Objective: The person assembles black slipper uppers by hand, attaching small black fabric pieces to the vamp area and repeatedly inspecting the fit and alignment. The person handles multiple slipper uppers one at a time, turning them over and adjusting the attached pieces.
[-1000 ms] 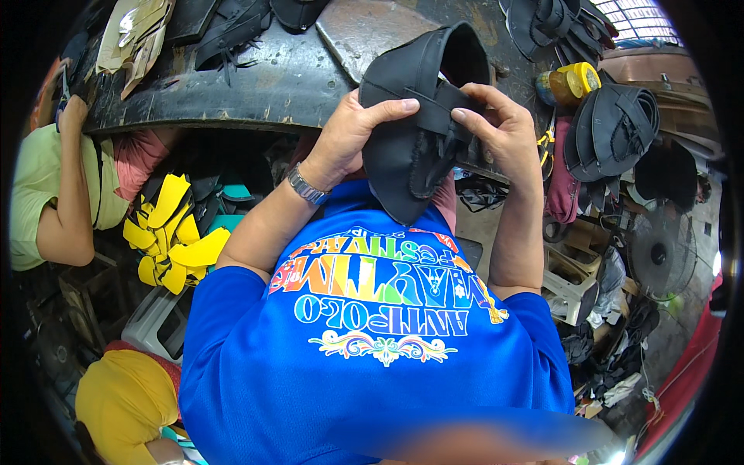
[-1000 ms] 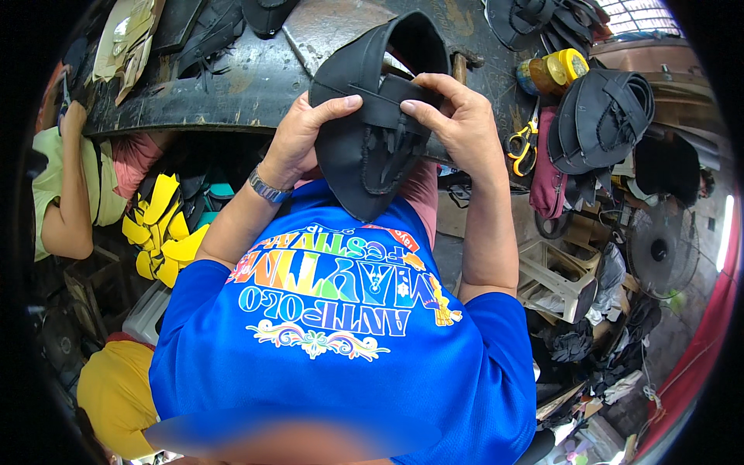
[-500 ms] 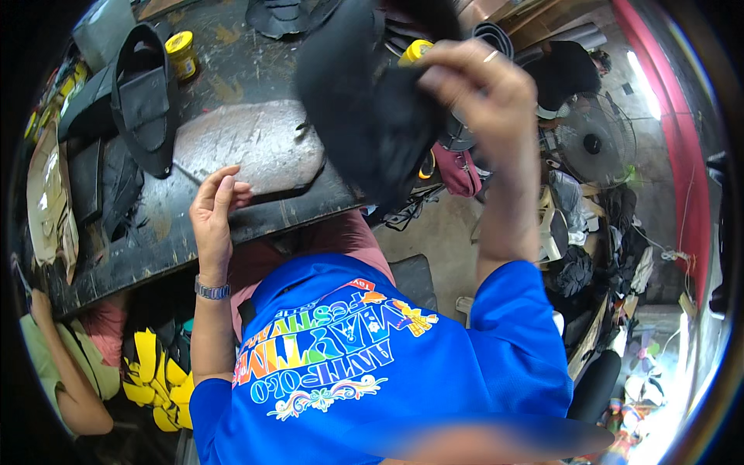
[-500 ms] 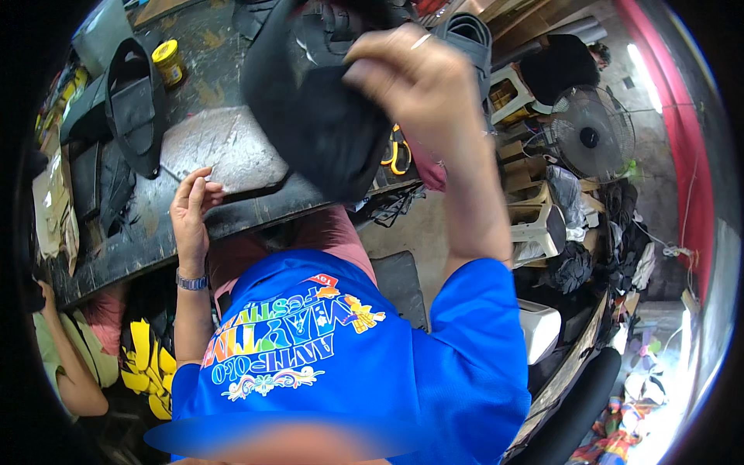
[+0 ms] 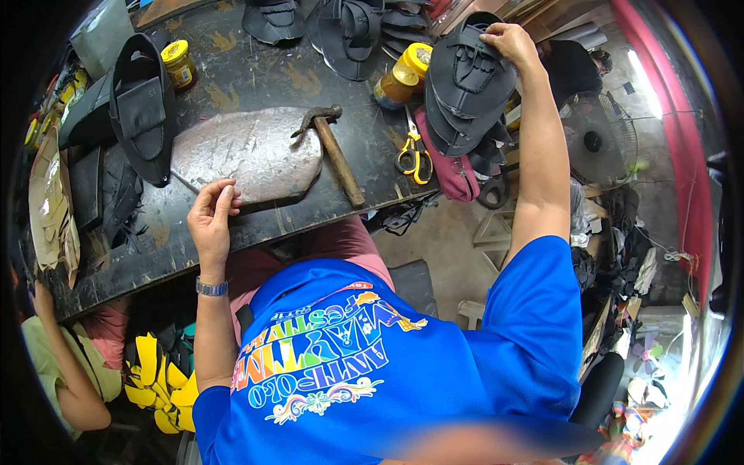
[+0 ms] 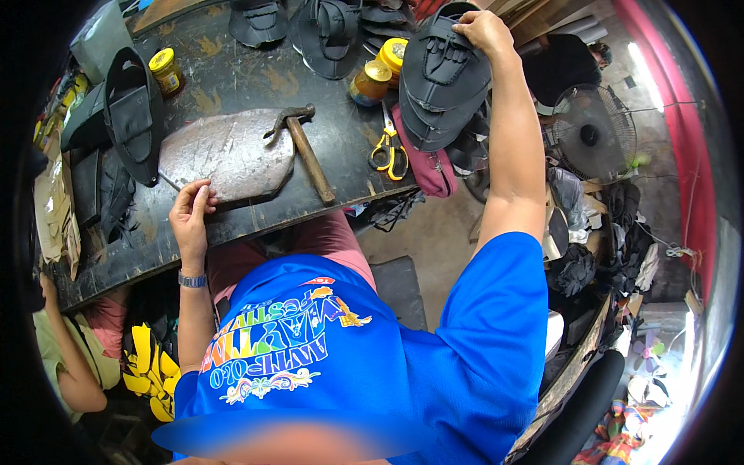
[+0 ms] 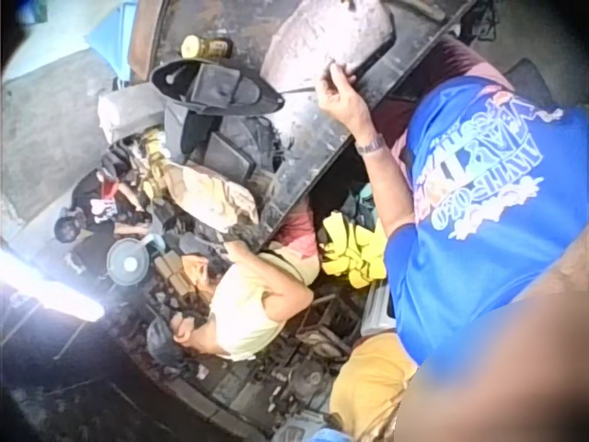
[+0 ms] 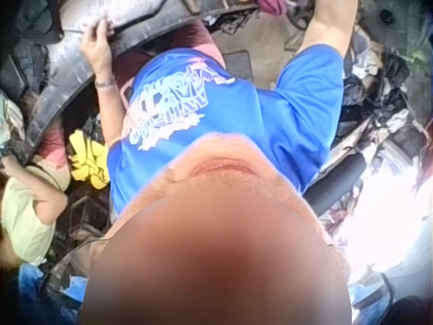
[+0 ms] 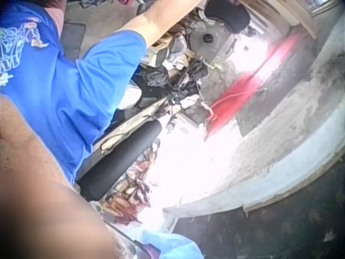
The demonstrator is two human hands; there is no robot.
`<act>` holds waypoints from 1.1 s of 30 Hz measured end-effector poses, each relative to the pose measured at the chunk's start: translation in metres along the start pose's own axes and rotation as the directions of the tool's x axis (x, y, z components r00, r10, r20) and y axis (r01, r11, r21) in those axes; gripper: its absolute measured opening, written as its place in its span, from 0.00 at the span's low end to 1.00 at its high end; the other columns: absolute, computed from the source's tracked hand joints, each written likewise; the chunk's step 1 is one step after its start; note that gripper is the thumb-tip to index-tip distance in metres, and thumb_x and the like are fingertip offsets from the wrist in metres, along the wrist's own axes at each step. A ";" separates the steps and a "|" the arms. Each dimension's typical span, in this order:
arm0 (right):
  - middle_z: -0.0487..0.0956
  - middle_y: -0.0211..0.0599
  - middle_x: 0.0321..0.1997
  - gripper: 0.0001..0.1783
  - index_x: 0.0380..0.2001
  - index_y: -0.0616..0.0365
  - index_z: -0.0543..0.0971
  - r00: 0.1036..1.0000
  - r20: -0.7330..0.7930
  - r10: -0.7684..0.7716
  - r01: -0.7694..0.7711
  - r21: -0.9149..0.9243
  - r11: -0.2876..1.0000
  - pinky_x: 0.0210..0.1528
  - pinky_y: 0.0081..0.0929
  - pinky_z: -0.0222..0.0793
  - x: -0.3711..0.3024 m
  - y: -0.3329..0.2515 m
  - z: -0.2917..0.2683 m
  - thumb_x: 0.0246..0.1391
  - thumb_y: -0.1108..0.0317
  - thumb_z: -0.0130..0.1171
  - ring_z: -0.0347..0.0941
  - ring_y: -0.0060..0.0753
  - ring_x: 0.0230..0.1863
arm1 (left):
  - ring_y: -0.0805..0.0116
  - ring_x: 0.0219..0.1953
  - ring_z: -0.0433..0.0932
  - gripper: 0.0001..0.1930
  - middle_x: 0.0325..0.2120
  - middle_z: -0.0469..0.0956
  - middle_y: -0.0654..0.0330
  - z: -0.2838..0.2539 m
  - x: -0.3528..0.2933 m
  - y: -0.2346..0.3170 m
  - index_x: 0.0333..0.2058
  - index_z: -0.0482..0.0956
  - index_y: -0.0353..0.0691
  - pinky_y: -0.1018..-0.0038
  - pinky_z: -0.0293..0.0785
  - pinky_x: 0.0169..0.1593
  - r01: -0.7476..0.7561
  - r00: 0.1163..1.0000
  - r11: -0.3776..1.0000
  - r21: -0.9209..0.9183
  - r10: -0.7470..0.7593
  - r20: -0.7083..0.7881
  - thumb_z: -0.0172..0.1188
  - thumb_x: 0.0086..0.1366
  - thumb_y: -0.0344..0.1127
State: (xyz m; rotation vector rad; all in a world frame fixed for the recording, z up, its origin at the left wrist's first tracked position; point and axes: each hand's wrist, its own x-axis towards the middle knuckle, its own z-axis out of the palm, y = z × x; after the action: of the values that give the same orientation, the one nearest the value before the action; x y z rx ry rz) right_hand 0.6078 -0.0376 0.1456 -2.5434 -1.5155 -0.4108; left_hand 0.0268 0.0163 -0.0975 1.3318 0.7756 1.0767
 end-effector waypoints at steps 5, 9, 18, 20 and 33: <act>0.85 0.40 0.36 0.20 0.41 0.49 0.85 0.999 -0.025 -0.023 0.027 0.152 0.988 0.45 0.34 0.73 -0.015 0.005 0.005 0.50 0.50 0.66 0.81 0.41 0.39 | 0.80 0.32 0.78 0.08 0.33 0.82 0.63 0.002 -0.001 0.001 0.44 0.81 0.38 0.84 0.74 0.35 0.006 1.000 1.000 0.016 -0.006 -0.012 0.58 0.70 0.31; 0.84 0.40 0.34 0.19 0.39 0.54 0.85 0.999 -0.020 -0.046 0.048 0.152 0.987 0.42 0.31 0.72 -0.016 0.003 0.000 0.51 0.52 0.66 0.80 0.36 0.35 | 0.79 0.33 0.79 0.08 0.34 0.82 0.63 0.002 -0.003 0.002 0.44 0.81 0.38 0.84 0.75 0.35 0.004 1.000 1.000 0.017 -0.004 -0.014 0.58 0.69 0.30; 0.82 0.38 0.30 0.18 0.40 0.56 0.84 0.999 0.030 -0.041 0.035 0.164 0.986 0.38 0.28 0.71 -0.017 0.001 -0.003 0.52 0.56 0.66 0.77 0.30 0.30 | 0.79 0.33 0.79 0.07 0.33 0.81 0.64 0.005 -0.006 0.004 0.43 0.82 0.37 0.83 0.75 0.36 0.023 1.000 0.999 -0.034 -0.024 -0.012 0.59 0.69 0.30; 0.82 0.38 0.29 0.18 0.40 0.56 0.84 0.999 0.047 -0.019 0.009 0.189 0.982 0.38 0.28 0.70 -0.018 -0.001 -0.003 0.52 0.56 0.66 0.77 0.29 0.30 | 0.79 0.33 0.79 0.08 0.33 0.81 0.64 0.005 -0.006 0.004 0.43 0.82 0.37 0.83 0.75 0.36 0.022 1.000 0.999 -0.042 -0.022 -0.007 0.59 0.69 0.30; 0.83 0.34 0.37 0.20 0.52 0.56 0.79 0.860 -0.262 -0.438 0.507 0.538 0.673 0.42 0.25 0.72 -0.020 -0.200 0.014 0.58 0.61 0.65 0.76 0.22 0.38 | 0.80 0.31 0.78 0.07 0.30 0.81 0.65 0.023 -0.004 0.011 0.42 0.82 0.36 0.83 0.73 0.33 -0.064 0.993 0.962 0.265 0.088 -0.079 0.60 0.67 0.29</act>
State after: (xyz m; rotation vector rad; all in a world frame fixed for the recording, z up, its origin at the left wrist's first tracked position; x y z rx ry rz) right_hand 0.4255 0.0449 0.1239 -1.6054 -1.8856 -0.0920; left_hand 0.0447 0.0031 -0.0848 1.5546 0.9667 1.1295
